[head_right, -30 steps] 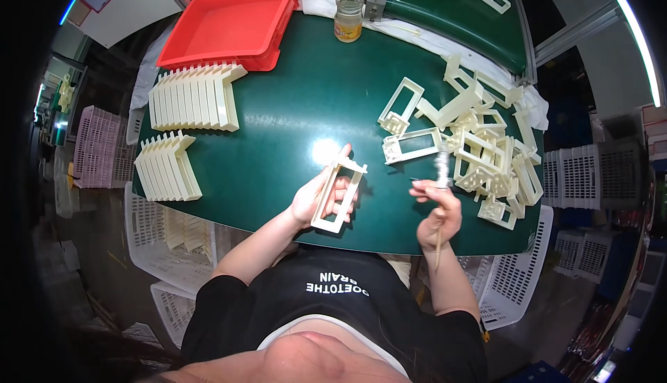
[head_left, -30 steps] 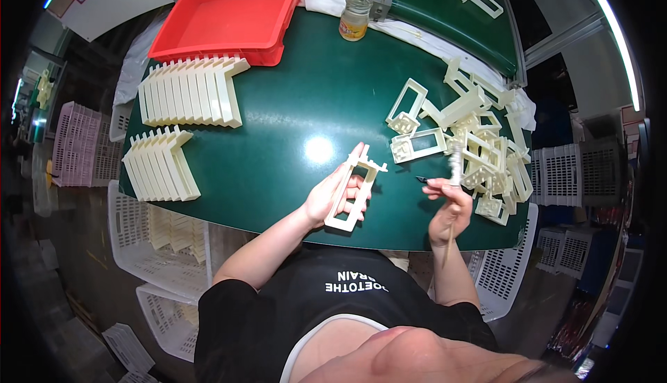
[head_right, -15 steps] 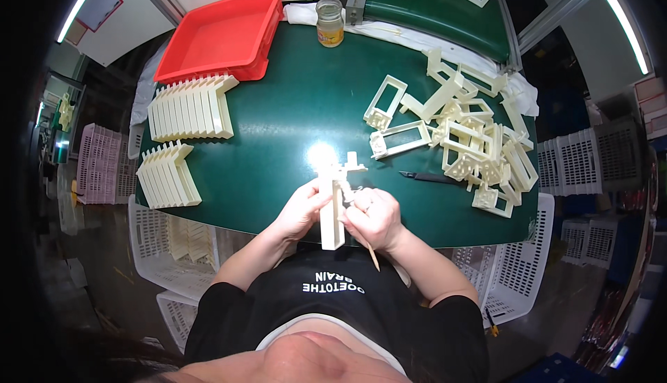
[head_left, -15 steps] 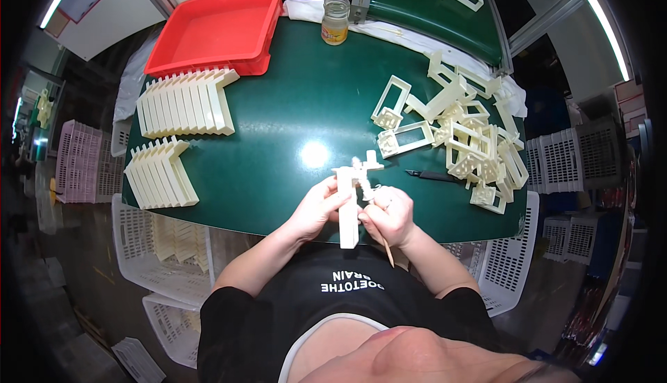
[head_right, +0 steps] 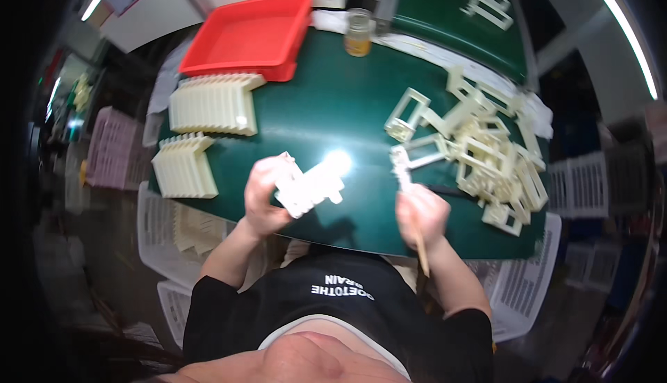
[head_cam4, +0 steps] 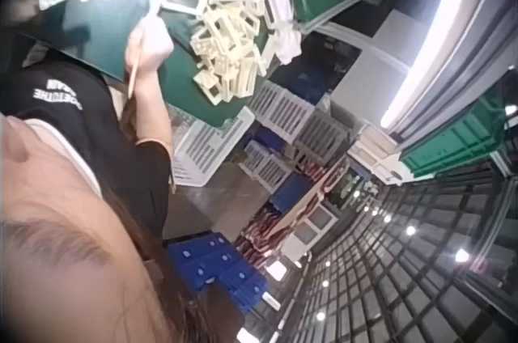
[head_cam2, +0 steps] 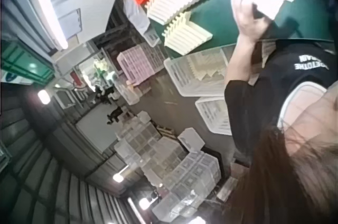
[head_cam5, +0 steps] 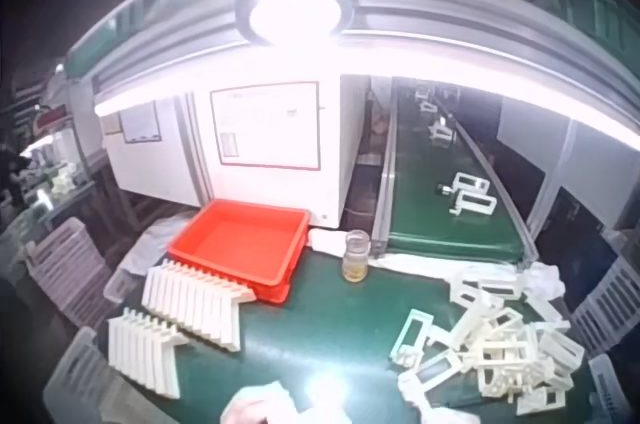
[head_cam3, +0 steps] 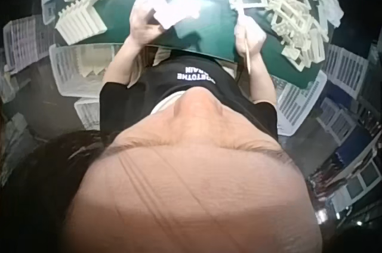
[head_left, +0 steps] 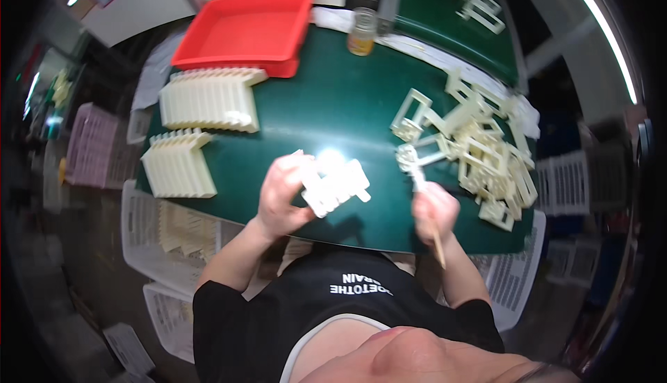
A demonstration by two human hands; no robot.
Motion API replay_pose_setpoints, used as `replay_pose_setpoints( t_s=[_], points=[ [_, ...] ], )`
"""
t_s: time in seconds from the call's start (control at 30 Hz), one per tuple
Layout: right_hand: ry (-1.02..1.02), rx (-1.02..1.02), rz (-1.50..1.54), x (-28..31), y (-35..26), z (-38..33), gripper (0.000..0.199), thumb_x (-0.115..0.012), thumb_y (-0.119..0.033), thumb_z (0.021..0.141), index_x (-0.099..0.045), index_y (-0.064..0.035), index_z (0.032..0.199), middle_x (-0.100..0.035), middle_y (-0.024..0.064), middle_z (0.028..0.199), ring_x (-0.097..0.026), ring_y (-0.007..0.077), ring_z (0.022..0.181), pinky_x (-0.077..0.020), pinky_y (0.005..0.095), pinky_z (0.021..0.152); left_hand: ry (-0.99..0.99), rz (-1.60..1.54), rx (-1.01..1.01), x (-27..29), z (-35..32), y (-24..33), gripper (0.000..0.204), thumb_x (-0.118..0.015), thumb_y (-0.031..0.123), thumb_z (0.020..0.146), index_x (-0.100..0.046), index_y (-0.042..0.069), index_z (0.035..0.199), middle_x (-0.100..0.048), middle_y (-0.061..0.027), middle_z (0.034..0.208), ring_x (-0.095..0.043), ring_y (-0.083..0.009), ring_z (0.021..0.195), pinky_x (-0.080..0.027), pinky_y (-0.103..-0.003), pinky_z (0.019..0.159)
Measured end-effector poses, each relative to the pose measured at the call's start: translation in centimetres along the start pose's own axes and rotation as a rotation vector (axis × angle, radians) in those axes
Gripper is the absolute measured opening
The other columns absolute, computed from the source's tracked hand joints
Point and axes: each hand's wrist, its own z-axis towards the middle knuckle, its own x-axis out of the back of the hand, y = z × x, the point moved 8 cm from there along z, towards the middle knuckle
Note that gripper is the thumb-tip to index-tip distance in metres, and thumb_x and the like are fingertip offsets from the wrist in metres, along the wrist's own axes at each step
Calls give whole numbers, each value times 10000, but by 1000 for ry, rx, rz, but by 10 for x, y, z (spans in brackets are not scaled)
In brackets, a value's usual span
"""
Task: Applying a substance to plastic electronic parts using a small brush at a manual assembly station.
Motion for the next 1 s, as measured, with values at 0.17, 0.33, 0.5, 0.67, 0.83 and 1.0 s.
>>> replay_pose_setpoints(
  t_s=[0.17, 0.33, 0.5, 0.67, 0.83, 1.0],
  points=[
    [240, -347, 314, 34, 53, -29, 534, -412, -491, 974, -592, 11, 1005, -664, 98, 812, -606, 117, 628, -433, 194, 569, 423, -428, 576, 128, -23, -81, 507, -573, 197, 925, -391, 14, 1360, -599, -103, 1113, -597, -193, 977, -481, -323, 864],
    [86, -186, -216, 24, 58, -3, 160, -548, -132, 943, -610, 9, 901, -653, 111, 816, -615, 197, 673, -481, 301, 619, 803, 423, 649, 342, -101, -133, 447, -494, 274, 979, -463, 19, 1344, -639, -90, 1024, -584, -117, 836, -464, -242, 737],
    [-39, -94, -216, 0, 45, 3, 39, -602, -39, 876, -586, -7, 860, -627, 149, 809, -613, 324, 714, -480, 378, 637, 695, 595, 1030, 377, -208, -212, 496, -531, 336, 936, -524, -27, 1274, -626, -150, 1172, -592, -198, 1055, -430, -308, 909],
    [-31, -134, -265, 7, 53, 2, 55, -600, -20, 859, -598, -17, 914, -628, 155, 852, -618, 328, 763, -482, 387, 668, 260, 531, 1442, 330, -223, -242, 450, -514, 372, 922, -612, 17, 1180, -642, -190, 1094, -613, -334, 1005, -460, -386, 876],
    [-220, -119, -546, -8, 65, 0, 297, -621, 23, 771, -585, -41, 1058, -592, 162, 1062, -568, 343, 1003, -450, 422, 865, 310, 1214, 759, 276, -110, -137, 403, -562, 233, 898, -545, 69, 1266, -542, -150, 1183, -569, -296, 1025, -466, -374, 880],
    [-299, -40, -606, -22, 82, 0, 274, -674, -2, 736, -607, -16, 1001, -611, 167, 1000, -565, 330, 961, -447, 419, 815, -112, 8, 629, 83, -51, -68, 368, -576, 125, 885, -549, 80, 1250, -591, -72, 1125, -568, -174, 1007, -447, -296, 894]
  ],
)
